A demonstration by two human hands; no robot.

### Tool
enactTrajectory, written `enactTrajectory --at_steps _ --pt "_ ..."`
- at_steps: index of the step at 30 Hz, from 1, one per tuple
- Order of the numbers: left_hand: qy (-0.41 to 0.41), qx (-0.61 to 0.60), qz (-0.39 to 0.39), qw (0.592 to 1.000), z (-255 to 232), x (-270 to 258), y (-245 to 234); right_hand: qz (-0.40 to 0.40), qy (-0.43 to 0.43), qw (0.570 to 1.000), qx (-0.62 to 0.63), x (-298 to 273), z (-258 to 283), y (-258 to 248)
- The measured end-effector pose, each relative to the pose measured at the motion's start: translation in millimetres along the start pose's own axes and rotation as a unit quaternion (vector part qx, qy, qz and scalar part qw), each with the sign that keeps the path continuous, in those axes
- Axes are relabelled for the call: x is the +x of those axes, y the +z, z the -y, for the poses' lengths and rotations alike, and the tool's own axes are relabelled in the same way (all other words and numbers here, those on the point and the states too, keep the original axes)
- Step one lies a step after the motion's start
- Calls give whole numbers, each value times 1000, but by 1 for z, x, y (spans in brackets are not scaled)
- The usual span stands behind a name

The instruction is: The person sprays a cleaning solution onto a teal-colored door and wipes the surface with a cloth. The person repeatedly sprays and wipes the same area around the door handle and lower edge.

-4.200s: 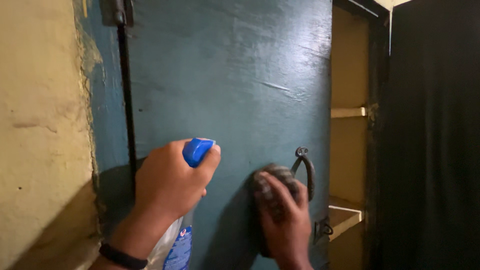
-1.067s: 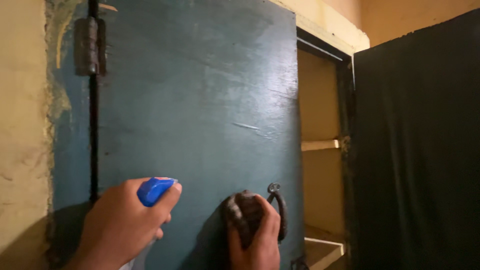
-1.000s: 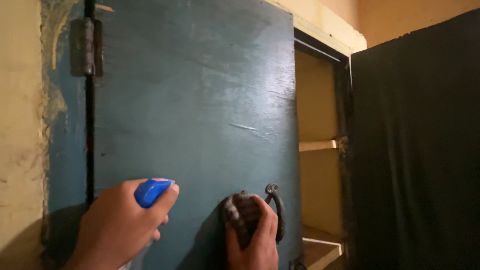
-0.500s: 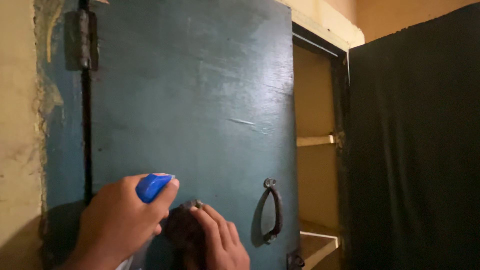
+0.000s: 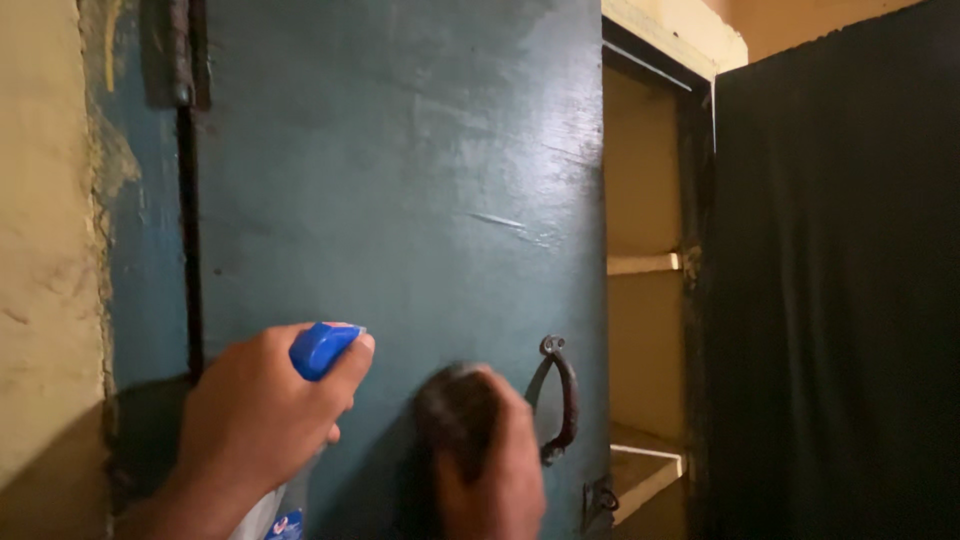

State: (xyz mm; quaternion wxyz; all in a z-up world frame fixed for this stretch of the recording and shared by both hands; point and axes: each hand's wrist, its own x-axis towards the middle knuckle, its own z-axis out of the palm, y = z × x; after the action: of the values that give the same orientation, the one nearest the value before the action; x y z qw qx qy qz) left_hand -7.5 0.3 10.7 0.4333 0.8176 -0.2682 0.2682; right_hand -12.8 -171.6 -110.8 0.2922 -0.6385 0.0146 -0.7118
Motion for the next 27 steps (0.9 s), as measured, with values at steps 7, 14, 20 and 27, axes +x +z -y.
enactTrajectory --at_steps 7,14,20,27 --pt "-2 22 -13 1000 -3 -2 -1 120 -230 965 -36 -9 -1 1" --pt "-10 7 19 1000 -5 -6 -7 -27 106 991 75 8 -35 -13" --pt "-55 26 52 997 -13 -3 -9 -34 54 996 60 17 -36 2" --pt "116 54 -142 982 30 23 20 38 68 960 268 36 40 34"
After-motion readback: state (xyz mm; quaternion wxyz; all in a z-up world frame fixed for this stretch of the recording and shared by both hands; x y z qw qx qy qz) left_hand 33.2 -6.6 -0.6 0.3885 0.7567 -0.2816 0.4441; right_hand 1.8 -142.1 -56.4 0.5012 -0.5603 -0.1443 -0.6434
